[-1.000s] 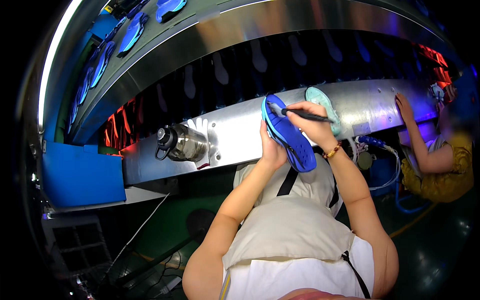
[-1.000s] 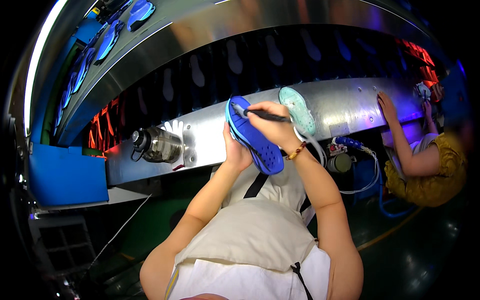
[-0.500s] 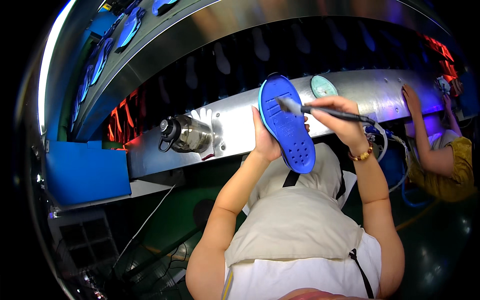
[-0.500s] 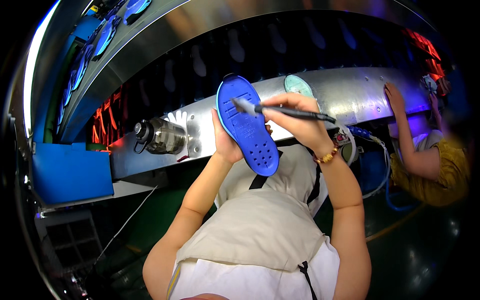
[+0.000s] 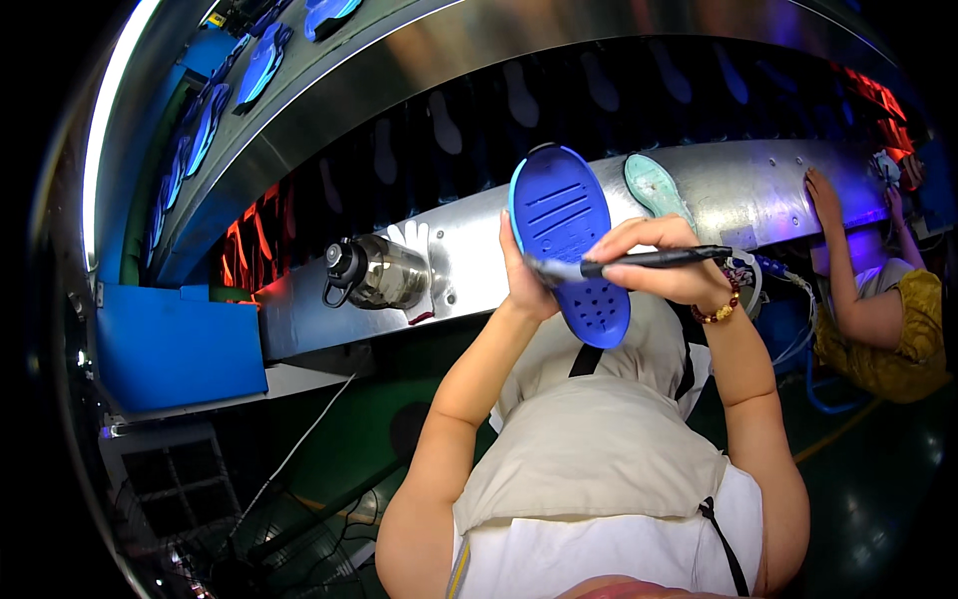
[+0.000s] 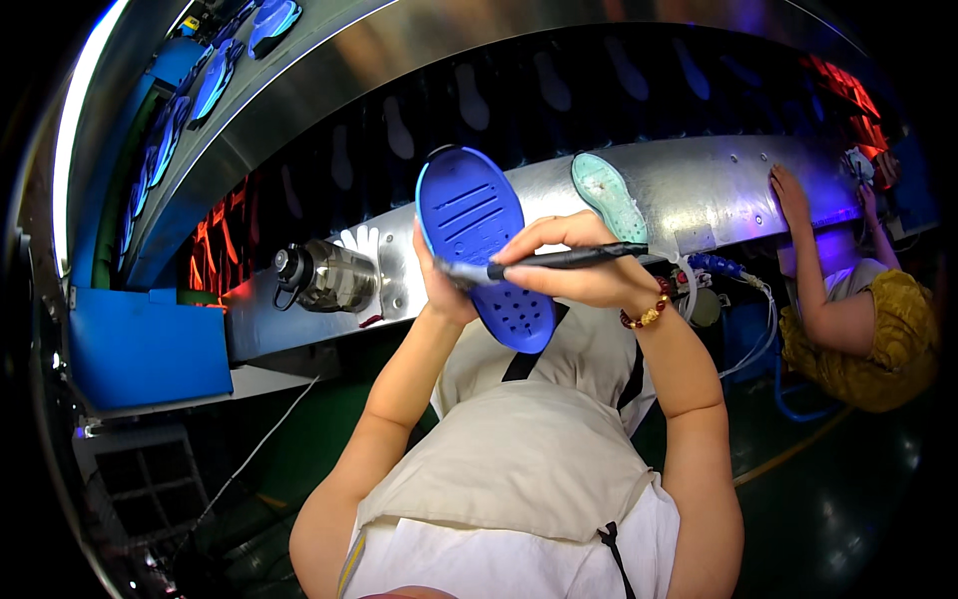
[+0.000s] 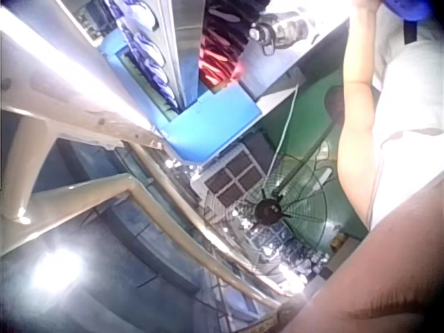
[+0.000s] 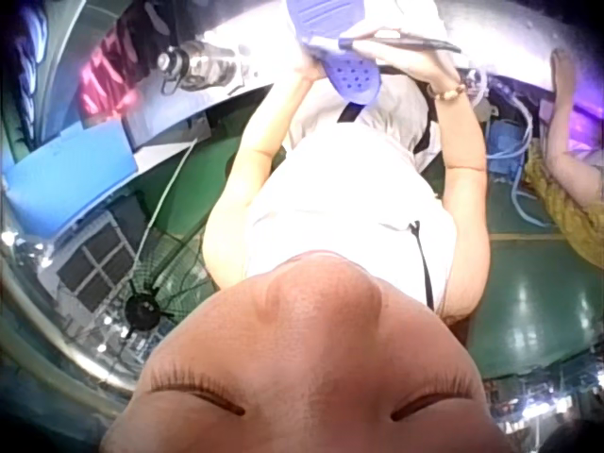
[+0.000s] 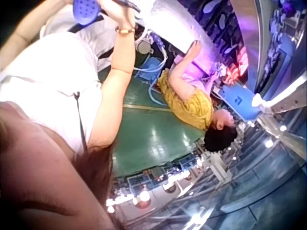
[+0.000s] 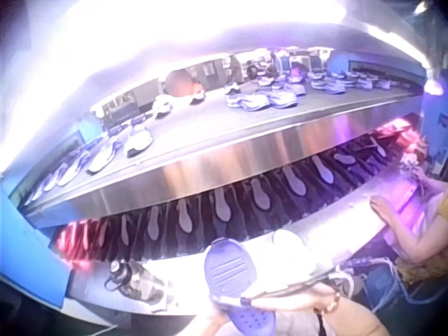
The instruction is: The person takes blue shoe soles from a lower rack, applies a liquid substance to the interior of each sole using a brush, and then places the soles onto a moving upper conveyor belt.
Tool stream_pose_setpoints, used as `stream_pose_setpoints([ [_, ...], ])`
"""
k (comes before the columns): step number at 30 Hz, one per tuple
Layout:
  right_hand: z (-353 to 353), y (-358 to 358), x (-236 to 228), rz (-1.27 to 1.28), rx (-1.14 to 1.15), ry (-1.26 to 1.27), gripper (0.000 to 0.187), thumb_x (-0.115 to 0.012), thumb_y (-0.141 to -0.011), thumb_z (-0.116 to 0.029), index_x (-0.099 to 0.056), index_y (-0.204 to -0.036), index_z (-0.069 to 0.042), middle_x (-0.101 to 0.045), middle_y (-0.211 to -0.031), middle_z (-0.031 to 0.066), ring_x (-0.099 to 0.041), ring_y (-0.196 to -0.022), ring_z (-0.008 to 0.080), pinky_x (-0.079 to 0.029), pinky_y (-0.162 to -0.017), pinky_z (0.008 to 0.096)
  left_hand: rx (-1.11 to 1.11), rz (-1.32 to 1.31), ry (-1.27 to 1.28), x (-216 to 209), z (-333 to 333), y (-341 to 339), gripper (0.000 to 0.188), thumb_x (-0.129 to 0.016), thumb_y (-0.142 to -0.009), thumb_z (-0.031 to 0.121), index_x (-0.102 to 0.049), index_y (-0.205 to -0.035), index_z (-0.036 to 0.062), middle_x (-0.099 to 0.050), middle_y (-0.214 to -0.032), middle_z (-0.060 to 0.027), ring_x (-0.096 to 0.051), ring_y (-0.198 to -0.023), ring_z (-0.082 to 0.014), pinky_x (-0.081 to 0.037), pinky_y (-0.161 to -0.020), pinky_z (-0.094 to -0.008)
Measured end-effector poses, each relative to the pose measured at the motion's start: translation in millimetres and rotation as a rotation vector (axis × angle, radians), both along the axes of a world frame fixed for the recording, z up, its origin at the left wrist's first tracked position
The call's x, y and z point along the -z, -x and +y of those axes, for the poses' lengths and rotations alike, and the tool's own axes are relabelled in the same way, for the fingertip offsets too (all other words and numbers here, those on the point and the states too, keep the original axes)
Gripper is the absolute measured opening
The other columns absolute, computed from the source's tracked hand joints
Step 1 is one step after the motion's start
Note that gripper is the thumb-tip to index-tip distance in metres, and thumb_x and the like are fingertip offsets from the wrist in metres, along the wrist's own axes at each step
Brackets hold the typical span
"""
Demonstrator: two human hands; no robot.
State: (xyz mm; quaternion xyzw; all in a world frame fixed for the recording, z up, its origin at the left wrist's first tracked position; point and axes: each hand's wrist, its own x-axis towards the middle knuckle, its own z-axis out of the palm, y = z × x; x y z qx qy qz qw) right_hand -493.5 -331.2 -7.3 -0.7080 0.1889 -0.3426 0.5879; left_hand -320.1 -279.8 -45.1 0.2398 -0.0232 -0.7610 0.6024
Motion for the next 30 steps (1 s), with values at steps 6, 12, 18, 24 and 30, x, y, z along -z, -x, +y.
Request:
stream_pose_setpoints([
  [6, -4, 3, 2, -0.035, 0.070, -0.040, 0.019, -0.065, -0.070, -0.003, -0.064, -0.088, 0.001, -0.064, -0.085, 0.0120, -0.061, -0.080, 0.0177, -0.046, -0.079, 0.0290, -0.013, -0.315, 0.270, -1, -11, 0, 0.088, -0.009, -0.076, 0.073, -0.046, -0.113, 0.0022, -0.058, -0.094, -0.0207, -0.058, -0.083, -0.0276, -0.048, -0.075, -0.0364],
  [12, -4, 12, -4, -0.136, -0.205, -0.160, 0.019, -0.066, -0.067, -0.002, -0.064, -0.085, 0.001, -0.065, -0.086, 0.0126, -0.061, -0.082, 0.0190, -0.046, -0.078, 0.0295, -0.087, -0.294, 0.325, -10, -16, -6, 0.098, -0.007, -0.070, 0.079, -0.045, -0.114, 0.0003, -0.057, -0.092, -0.0234, -0.059, -0.077, -0.0312, -0.049, -0.069, -0.0403],
  [18, 4, 11, -4, -0.037, -0.092, 0.254, 0.016, -0.068, -0.066, -0.003, -0.065, -0.082, -0.001, -0.065, -0.084, 0.0094, -0.060, -0.082, 0.0206, -0.047, -0.076, 0.0309, -0.199, -0.157, 0.303, -17, -25, -11, 0.096, -0.009, -0.070, 0.079, -0.047, -0.110, 0.0007, -0.057, -0.089, -0.0214, -0.058, -0.074, -0.0317, -0.048, -0.067, -0.0410],
  [24, -1, 19, 14, -0.024, 0.022, 0.088, 0.021, -0.066, -0.067, 0.001, -0.062, -0.088, 0.000, -0.064, -0.091, 0.0122, -0.059, -0.088, 0.0229, -0.046, -0.080, 0.0324, -0.244, -0.236, 0.232, -26, -30, -13, 0.094, -0.008, -0.071, 0.078, -0.047, -0.111, 0.0022, -0.057, -0.090, -0.0214, -0.057, -0.073, -0.0320, -0.048, -0.068, -0.0406],
  [30, 2, 32, 13, -0.112, -0.185, -0.192, 0.019, -0.066, -0.068, 0.001, -0.065, -0.087, 0.000, -0.064, -0.089, 0.0135, -0.060, -0.085, 0.0222, -0.047, -0.080, 0.0313, -0.180, -0.285, 0.268, -21, -29, -18, 0.091, -0.008, -0.073, 0.075, -0.047, -0.112, 0.0023, -0.057, -0.091, -0.0206, -0.058, -0.077, -0.0305, -0.048, -0.069, -0.0402],
])
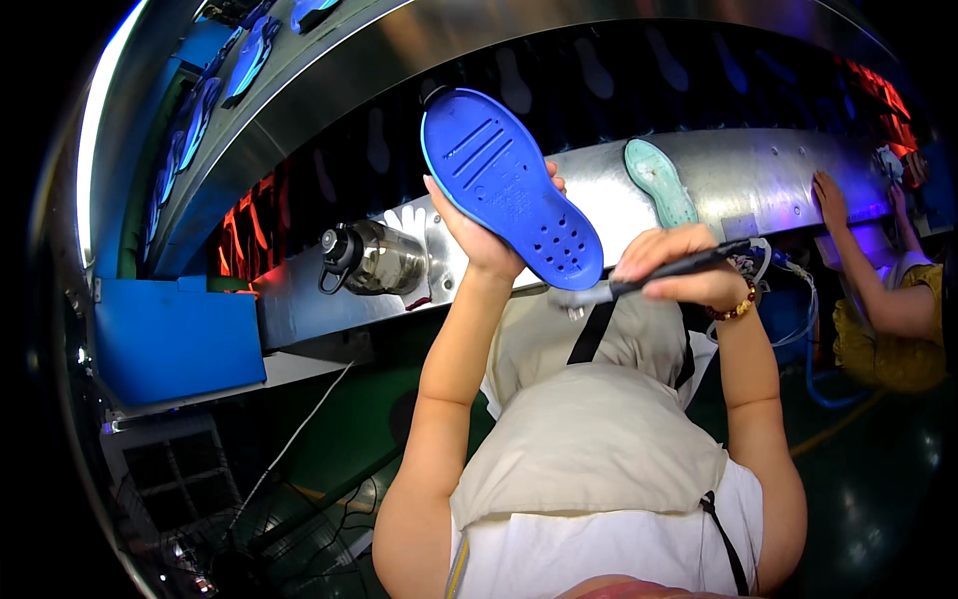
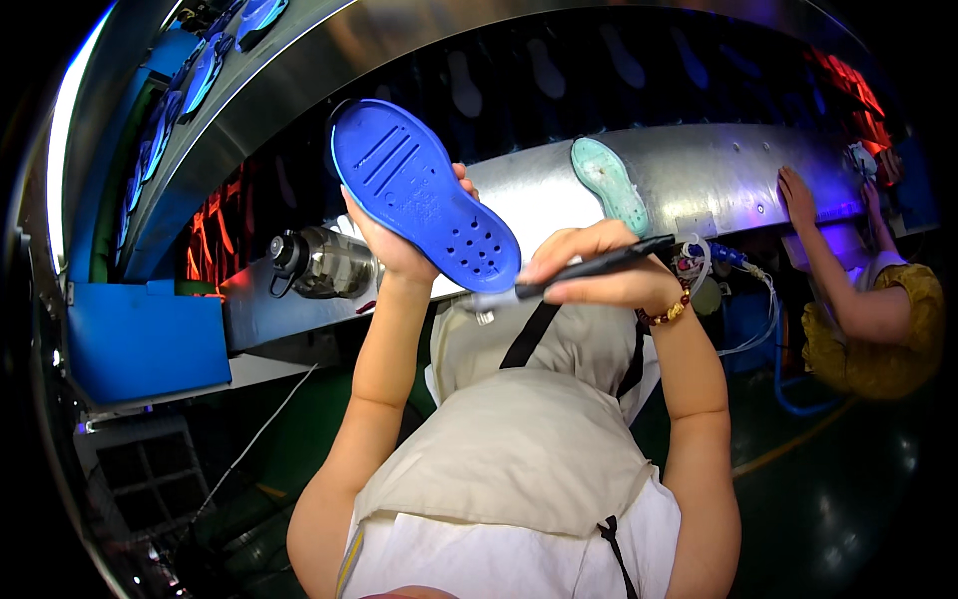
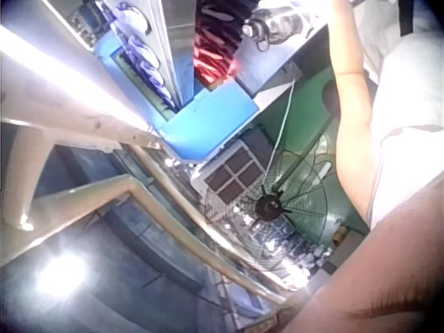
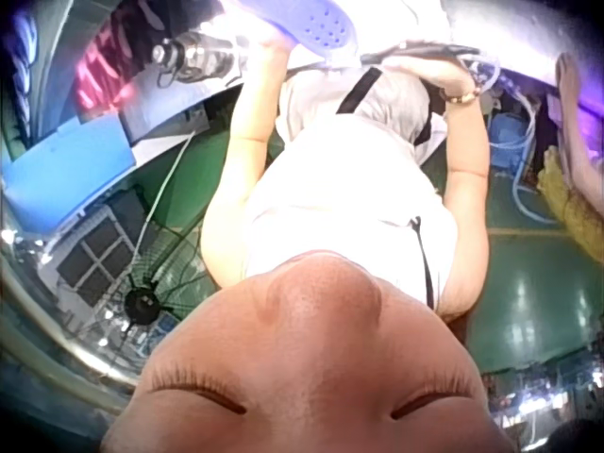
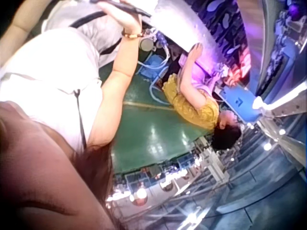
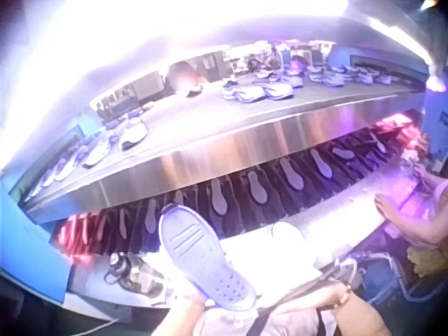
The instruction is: The person takes blue shoe soles from a lower rack, applies a liquid substance to the interior of each sole using a brush, and then places the soles onto a moving upper conveyor belt.
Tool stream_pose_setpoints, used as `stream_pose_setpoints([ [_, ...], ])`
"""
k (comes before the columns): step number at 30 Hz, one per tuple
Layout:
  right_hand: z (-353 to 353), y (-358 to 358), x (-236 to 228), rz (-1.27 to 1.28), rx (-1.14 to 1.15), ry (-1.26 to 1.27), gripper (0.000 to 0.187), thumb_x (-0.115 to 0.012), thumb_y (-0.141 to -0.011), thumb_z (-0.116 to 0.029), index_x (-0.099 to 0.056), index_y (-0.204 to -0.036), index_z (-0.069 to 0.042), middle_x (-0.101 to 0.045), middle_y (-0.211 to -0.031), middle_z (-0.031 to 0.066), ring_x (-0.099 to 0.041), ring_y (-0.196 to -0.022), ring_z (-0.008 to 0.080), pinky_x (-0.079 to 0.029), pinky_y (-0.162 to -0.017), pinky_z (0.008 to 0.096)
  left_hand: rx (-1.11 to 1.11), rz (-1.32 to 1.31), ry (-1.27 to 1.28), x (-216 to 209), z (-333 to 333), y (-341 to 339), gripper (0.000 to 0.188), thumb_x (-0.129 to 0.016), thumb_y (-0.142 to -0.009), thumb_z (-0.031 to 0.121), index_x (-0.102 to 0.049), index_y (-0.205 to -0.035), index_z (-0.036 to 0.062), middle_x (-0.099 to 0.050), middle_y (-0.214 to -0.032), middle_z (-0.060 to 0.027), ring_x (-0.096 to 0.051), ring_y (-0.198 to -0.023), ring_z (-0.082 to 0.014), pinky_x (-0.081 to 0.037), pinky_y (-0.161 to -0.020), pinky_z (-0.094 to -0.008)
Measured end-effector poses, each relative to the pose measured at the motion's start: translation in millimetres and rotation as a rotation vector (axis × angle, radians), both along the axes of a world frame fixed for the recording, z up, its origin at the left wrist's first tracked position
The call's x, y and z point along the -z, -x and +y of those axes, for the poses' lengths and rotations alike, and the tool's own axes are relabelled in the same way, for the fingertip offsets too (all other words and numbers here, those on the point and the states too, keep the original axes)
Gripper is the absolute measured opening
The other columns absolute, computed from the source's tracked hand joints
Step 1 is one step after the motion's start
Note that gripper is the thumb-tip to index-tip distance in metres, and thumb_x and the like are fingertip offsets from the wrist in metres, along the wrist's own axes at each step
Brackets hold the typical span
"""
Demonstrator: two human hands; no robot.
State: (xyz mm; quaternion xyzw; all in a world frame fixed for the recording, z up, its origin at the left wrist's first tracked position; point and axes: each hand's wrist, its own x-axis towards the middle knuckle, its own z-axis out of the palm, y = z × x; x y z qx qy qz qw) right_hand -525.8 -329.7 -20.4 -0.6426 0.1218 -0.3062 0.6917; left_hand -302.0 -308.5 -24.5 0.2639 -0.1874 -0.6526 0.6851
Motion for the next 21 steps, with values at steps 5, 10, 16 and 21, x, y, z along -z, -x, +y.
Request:
stream_pose_setpoints([
  [5, 4, -7, 14, 0.084, 0.053, 0.093, 0.019, -0.066, -0.069, 0.001, -0.065, -0.087, 0.000, -0.063, -0.091, 0.0127, -0.058, -0.089, 0.0202, -0.045, -0.083, 0.0315, 0.038, -0.025, 0.021, -1, -5, 4, 0.088, -0.010, -0.076, 0.072, -0.047, -0.113, 0.0019, -0.057, -0.093, -0.0206, -0.057, -0.080, -0.0310, -0.047, -0.073, -0.0411],
  [10, -1, -3, 33, -0.012, 0.098, -0.272, 0.015, -0.059, -0.077, -0.004, -0.057, -0.090, 0.003, -0.060, -0.097, 0.0177, -0.056, -0.094, 0.0255, -0.044, -0.085, 0.0368, 0.105, 0.056, 0.028, -9, -4, 5, 0.087, -0.012, -0.078, 0.070, -0.043, -0.119, 0.0002, -0.055, -0.103, -0.0218, -0.056, -0.091, -0.0311, -0.045, -0.081, -0.0420],
  [16, 15, -22, 21, -0.284, 0.230, -0.649, 0.015, -0.055, -0.080, -0.004, -0.057, -0.092, 0.004, -0.061, -0.093, 0.0160, -0.060, -0.078, 0.0173, -0.050, -0.070, 0.0282, 0.193, 0.125, -0.076, 4, 20, 30, 0.077, -0.023, -0.083, 0.060, -0.031, -0.130, -0.0001, -0.044, -0.123, -0.0208, -0.045, -0.111, -0.0342, -0.036, -0.095, -0.0429],
  [21, 3, 0, -18, 0.258, -0.048, -0.199, 0.021, -0.065, -0.072, -0.003, -0.063, -0.093, 0.002, -0.064, -0.083, 0.0102, -0.054, -0.057, 0.0065, -0.044, -0.049, 0.0176, 0.366, 0.034, -0.058, 13, 22, 11, 0.048, -0.040, -0.087, 0.032, -0.040, -0.121, -0.0013, -0.054, -0.110, -0.0145, -0.056, -0.096, -0.0206, -0.045, -0.085, -0.0324],
])
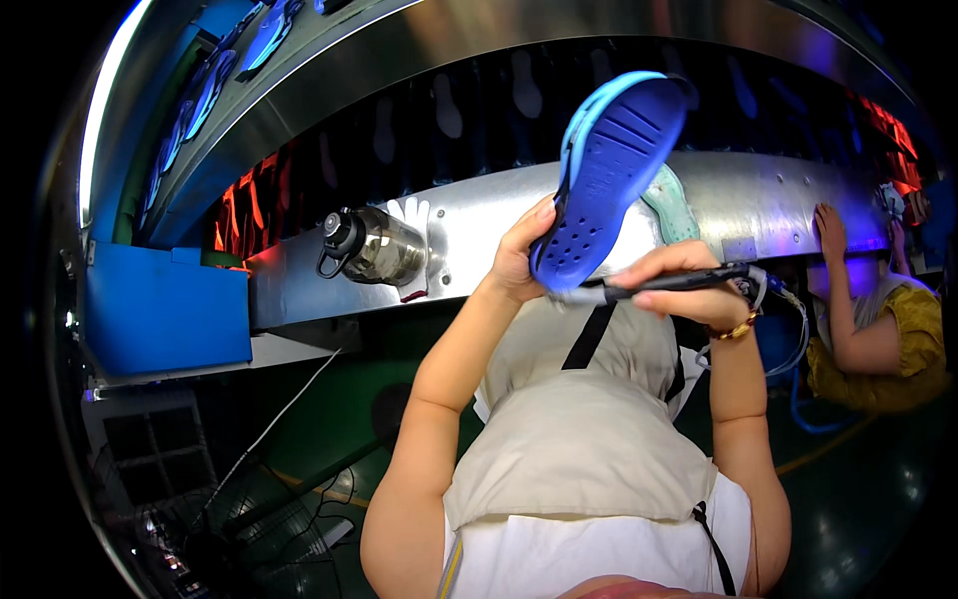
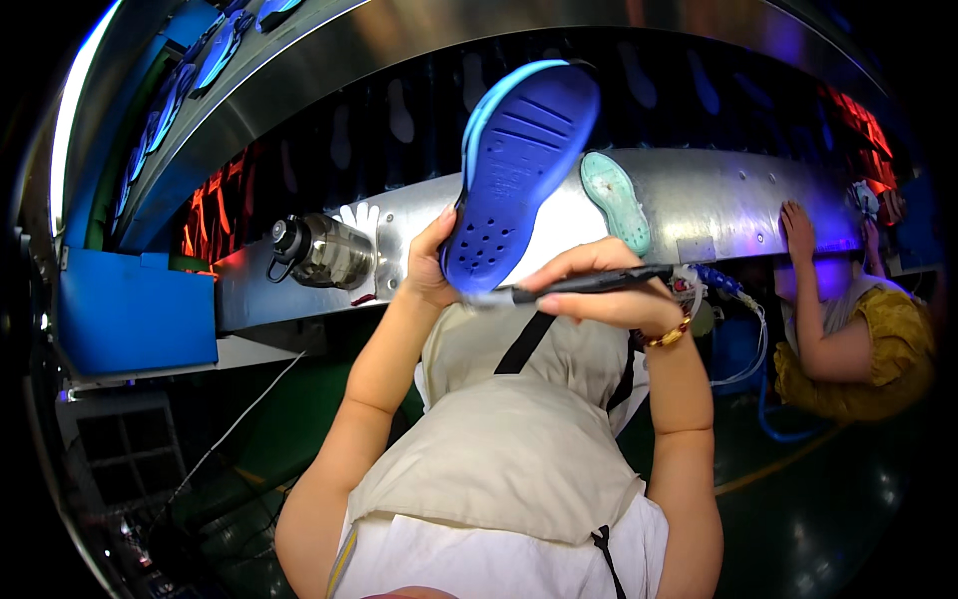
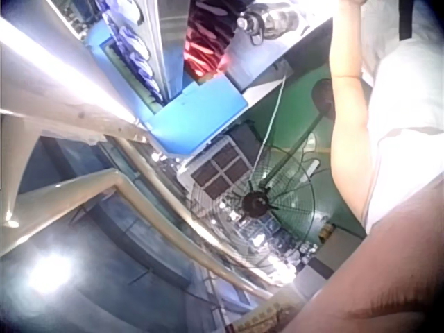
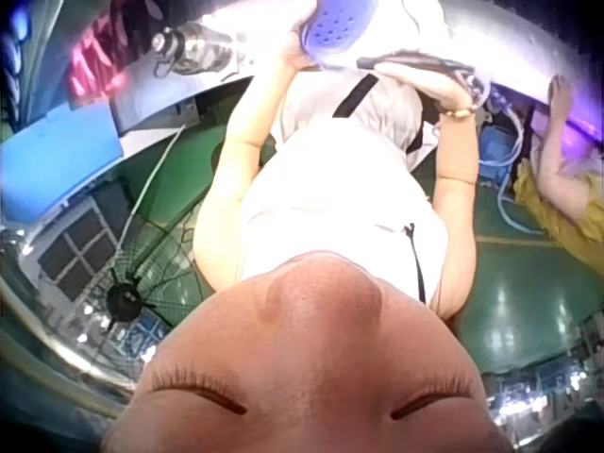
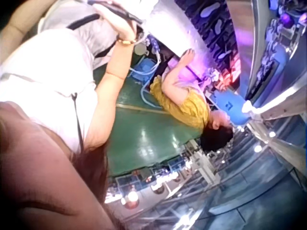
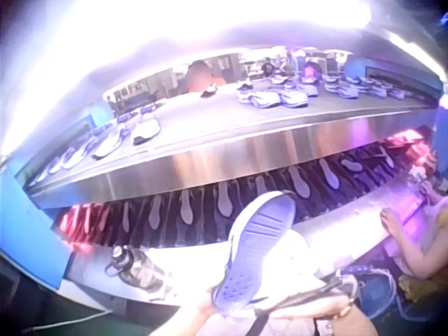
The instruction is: The person takes blue shoe soles from a lower rack, applies a liquid substance to the interior of each sole using a brush, and then places the soles onto a moving upper conveyor belt.
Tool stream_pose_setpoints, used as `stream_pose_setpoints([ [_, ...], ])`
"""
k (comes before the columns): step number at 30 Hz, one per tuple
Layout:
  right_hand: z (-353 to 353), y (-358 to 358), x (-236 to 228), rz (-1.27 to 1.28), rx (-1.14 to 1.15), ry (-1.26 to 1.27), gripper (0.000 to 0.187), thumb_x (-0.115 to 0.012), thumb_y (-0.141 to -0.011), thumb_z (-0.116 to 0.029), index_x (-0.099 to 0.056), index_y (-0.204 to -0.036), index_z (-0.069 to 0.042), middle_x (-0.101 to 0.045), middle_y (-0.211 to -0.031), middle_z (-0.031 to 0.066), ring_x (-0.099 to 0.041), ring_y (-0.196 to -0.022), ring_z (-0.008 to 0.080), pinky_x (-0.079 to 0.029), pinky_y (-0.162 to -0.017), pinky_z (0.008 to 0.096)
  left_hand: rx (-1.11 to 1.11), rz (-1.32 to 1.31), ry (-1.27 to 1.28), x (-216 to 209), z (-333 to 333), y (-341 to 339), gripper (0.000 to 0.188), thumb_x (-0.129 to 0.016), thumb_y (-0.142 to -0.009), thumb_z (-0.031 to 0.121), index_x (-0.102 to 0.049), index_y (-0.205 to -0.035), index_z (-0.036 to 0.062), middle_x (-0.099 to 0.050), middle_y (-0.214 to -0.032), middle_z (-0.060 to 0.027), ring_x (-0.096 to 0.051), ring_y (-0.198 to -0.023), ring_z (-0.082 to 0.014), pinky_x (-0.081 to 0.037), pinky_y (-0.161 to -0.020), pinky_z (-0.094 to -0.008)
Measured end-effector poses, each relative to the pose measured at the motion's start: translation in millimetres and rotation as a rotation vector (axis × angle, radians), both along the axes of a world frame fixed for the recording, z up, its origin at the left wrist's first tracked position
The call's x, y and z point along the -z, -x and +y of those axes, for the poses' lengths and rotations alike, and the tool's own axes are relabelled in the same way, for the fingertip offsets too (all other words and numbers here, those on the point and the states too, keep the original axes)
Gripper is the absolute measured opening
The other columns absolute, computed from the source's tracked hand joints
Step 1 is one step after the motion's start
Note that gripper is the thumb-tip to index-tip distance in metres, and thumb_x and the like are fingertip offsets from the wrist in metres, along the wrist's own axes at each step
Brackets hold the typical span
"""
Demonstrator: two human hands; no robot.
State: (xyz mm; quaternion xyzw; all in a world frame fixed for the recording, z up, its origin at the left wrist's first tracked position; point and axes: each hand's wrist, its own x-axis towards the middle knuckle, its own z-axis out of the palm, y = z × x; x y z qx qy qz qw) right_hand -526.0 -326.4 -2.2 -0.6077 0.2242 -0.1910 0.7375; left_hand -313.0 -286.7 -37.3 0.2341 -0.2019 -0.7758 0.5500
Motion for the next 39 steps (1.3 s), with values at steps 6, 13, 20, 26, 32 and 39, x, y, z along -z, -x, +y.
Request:
stream_pose_setpoints([
  [6, -10, -7, 2, -0.133, -0.020, 0.351, 0.019, -0.066, -0.072, -0.002, -0.063, -0.090, 0.002, -0.064, -0.091, 0.0111, -0.062, -0.077, 0.0144, -0.050, -0.068, 0.0243, 0.217, -0.228, -0.134, -17, -6, -4, 0.043, -0.047, -0.085, 0.028, -0.047, -0.114, -0.0035, -0.057, -0.104, -0.0135, -0.058, -0.089, -0.0170, -0.048, -0.077, -0.0276],
  [13, -27, 9, -13, -0.244, -0.190, 0.440, 0.020, -0.070, -0.069, -0.006, -0.064, -0.087, 0.000, -0.064, -0.089, 0.0134, -0.062, -0.086, 0.0227, -0.049, -0.077, 0.0311, 0.397, -0.330, -0.358, -22, -2, -17, 0.039, -0.052, -0.083, 0.029, -0.054, -0.104, -0.0036, -0.061, -0.091, -0.0111, -0.061, -0.071, -0.0139, -0.050, -0.067, -0.0244],
  [20, -36, 10, -23, -0.074, -0.496, 0.526, 0.020, -0.067, -0.071, -0.005, -0.062, -0.089, 0.001, -0.064, -0.090, 0.0120, -0.062, -0.086, 0.0229, -0.048, -0.077, 0.0305, 0.488, -0.629, -0.290, -22, 3, -19, 0.047, -0.050, -0.082, 0.033, -0.052, -0.112, -0.0030, -0.060, -0.097, -0.0132, -0.059, -0.081, -0.0156, -0.048, -0.073, -0.0263],
  [26, -31, 18, 0, -0.148, -0.252, 0.432, 0.021, -0.068, -0.069, -0.002, -0.062, -0.089, 0.002, -0.064, -0.091, 0.0130, -0.062, -0.089, 0.0228, -0.049, -0.078, 0.0316, 0.414, -0.494, -0.282, -20, 2, -33, 0.046, -0.049, -0.084, 0.036, -0.055, -0.105, -0.0038, -0.062, -0.093, -0.0117, -0.060, -0.077, -0.0143, -0.049, -0.070, -0.0259],
  [32, -28, 26, -13, 0.121, -0.008, 0.199, 0.021, -0.068, -0.070, -0.001, -0.064, -0.090, 0.000, -0.063, -0.095, 0.0138, -0.061, -0.088, 0.0214, -0.048, -0.080, 0.0312, 0.354, -0.371, -0.234, -19, 7, -45, 0.049, -0.045, -0.084, 0.037, -0.053, -0.110, -0.0036, -0.060, -0.099, -0.0128, -0.059, -0.080, -0.0167, -0.048, -0.072, -0.0282],
  [39, -10, 33, -10, -0.199, -0.064, 0.327, 0.021, -0.069, -0.065, 0.001, -0.064, -0.086, 0.003, -0.064, -0.088, 0.0172, -0.063, -0.086, 0.0258, -0.049, -0.079, 0.0324, 0.131, -0.051, -0.312, 0, 4, -57, 0.069, -0.039, -0.081, 0.056, -0.049, -0.114, -0.0042, -0.054, -0.112, -0.0190, -0.057, -0.096, -0.0283, -0.046, -0.084, -0.0398],
])
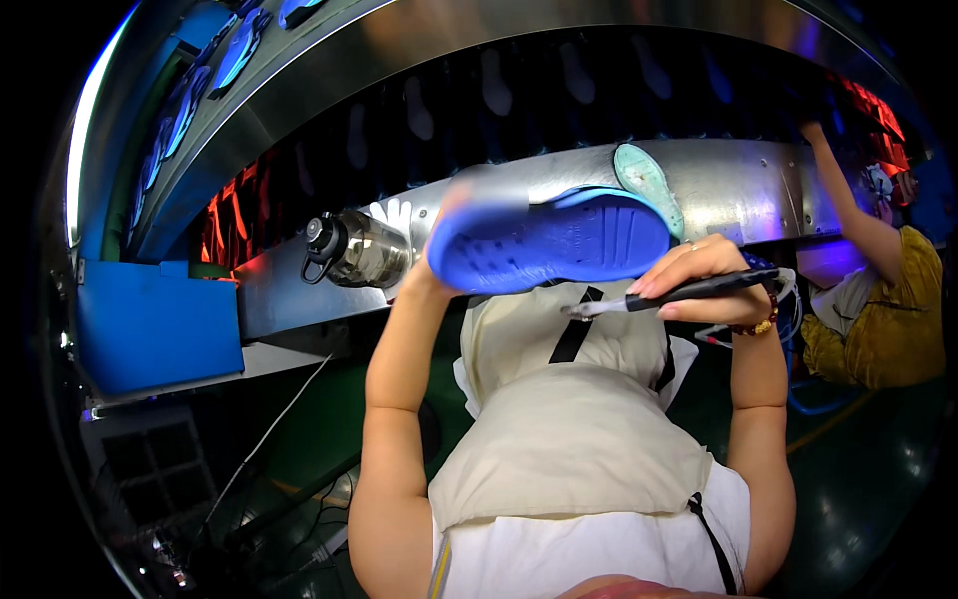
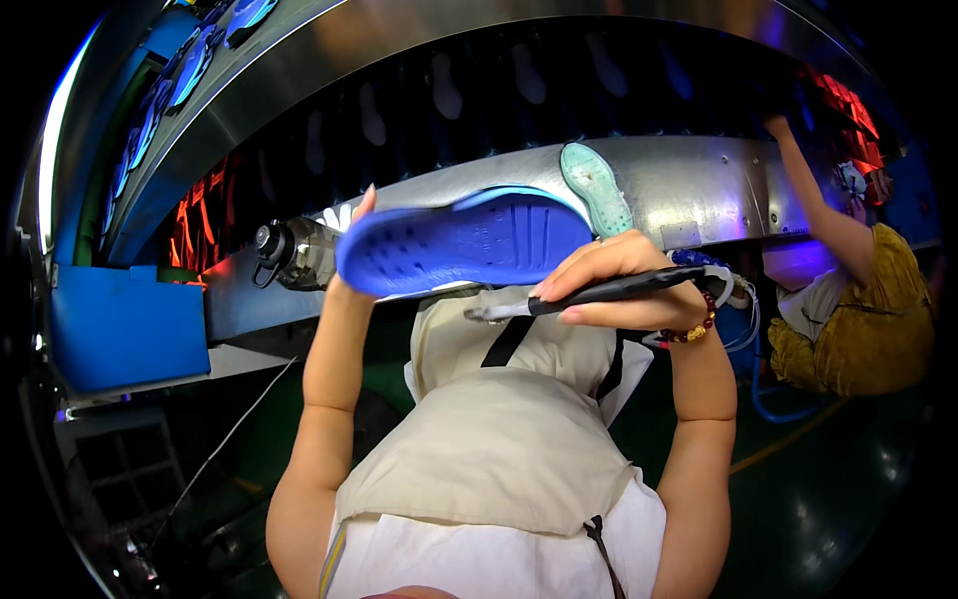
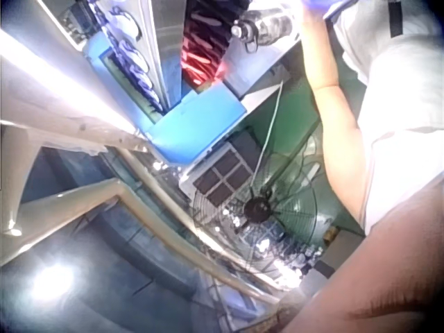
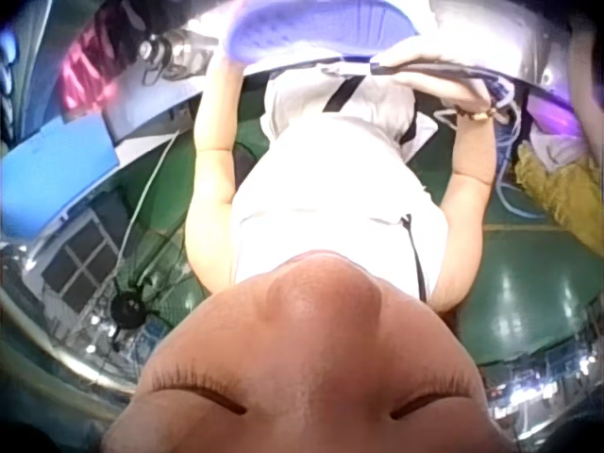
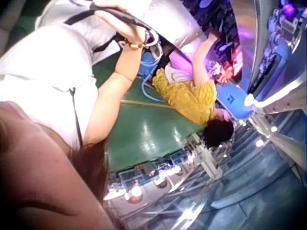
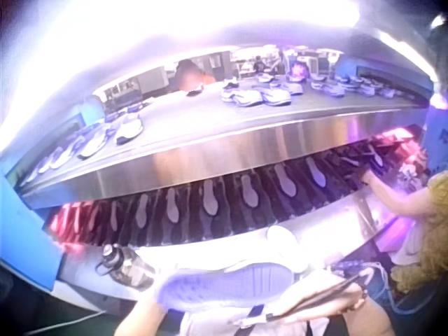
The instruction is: The person takes blue shoe soles from a lower rack, applies a liquid substance to the interior of each sole using a brush, and then places the soles onto a moving upper conveyor belt.
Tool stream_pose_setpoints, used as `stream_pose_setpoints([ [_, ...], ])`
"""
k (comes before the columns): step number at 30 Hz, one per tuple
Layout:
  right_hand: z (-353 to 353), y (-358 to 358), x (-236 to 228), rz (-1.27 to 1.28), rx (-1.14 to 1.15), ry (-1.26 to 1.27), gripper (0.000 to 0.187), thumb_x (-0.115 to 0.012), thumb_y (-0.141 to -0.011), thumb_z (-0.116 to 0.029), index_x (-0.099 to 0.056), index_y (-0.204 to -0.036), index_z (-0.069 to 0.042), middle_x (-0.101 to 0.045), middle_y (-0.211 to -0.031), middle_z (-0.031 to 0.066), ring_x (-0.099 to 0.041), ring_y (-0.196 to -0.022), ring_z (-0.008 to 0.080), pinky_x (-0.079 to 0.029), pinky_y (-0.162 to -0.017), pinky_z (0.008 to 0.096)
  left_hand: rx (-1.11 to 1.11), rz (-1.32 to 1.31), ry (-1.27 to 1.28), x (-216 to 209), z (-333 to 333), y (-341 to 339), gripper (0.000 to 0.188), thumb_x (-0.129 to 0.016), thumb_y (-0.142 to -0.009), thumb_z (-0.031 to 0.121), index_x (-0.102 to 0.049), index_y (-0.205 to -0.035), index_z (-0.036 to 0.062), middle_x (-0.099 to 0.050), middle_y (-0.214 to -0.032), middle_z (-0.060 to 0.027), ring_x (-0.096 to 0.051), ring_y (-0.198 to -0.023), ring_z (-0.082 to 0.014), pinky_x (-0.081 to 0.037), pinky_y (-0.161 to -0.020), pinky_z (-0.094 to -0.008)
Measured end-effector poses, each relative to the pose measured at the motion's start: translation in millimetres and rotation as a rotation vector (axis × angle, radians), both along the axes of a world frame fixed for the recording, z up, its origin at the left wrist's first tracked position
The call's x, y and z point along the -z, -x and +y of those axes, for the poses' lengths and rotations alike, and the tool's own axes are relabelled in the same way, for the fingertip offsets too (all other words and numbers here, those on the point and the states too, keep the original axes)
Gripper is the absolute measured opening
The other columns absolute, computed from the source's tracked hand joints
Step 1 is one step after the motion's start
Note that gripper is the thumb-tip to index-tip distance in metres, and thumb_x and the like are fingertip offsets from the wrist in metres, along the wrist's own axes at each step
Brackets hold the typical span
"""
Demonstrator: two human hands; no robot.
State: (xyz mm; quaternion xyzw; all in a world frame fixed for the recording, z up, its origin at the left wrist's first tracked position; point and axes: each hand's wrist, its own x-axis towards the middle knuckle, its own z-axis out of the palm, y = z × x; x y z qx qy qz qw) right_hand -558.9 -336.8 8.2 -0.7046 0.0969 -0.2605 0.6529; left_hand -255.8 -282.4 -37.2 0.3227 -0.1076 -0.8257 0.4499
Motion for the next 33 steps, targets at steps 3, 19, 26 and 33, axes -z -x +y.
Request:
stream_pose_setpoints([
  [3, 4, -12, 7, 0.037, 0.270, -0.061, 0.016, -0.063, -0.071, 0.000, -0.063, -0.087, 0.004, -0.065, -0.085, 0.0131, -0.062, -0.075, 0.0155, -0.049, -0.069, 0.0258, -0.185, 0.406, 0.080, 41, -3, 33, 0.088, -0.026, -0.075, 0.073, -0.041, -0.125, 0.0023, -0.048, -0.120, -0.0183, -0.047, -0.110, -0.0334, -0.034, -0.095, -0.0470],
  [19, 19, -59, 43, 0.203, 0.544, 0.426, 0.018, -0.064, -0.069, -0.005, -0.062, -0.086, 0.001, -0.064, -0.073, 0.0116, -0.062, -0.060, 0.0157, -0.048, -0.055, 0.0242, -0.228, 0.234, 0.015, 59, -16, 79, 0.085, -0.018, -0.077, 0.072, -0.042, -0.121, 0.0023, -0.052, -0.111, -0.0169, -0.051, -0.103, -0.0312, -0.042, -0.088, -0.0442],
  [26, 22, -46, 16, 0.130, 0.339, 0.019, 0.014, -0.064, -0.070, -0.006, -0.064, -0.083, -0.001, -0.064, -0.073, 0.0095, -0.061, -0.062, 0.0141, -0.047, -0.057, 0.0231, -0.270, 0.343, 0.152, 40, -11, 72, 0.079, -0.022, -0.079, 0.070, -0.042, -0.122, 0.0069, -0.051, -0.112, -0.0131, -0.049, -0.107, -0.0302, -0.041, -0.089, -0.0492],
  [33, 26, -55, 8, 0.055, 0.225, 0.178, 0.013, -0.066, -0.069, -0.007, -0.066, -0.082, -0.003, -0.065, -0.079, 0.0108, -0.064, -0.073, 0.0184, -0.048, -0.069, 0.0232, -0.262, 0.465, 0.301, 24, -19, 75, 0.077, -0.024, -0.079, 0.070, -0.040, -0.124, 0.0087, -0.048, -0.116, -0.0117, -0.044, -0.112, -0.0312, -0.038, -0.092, -0.0520],
])
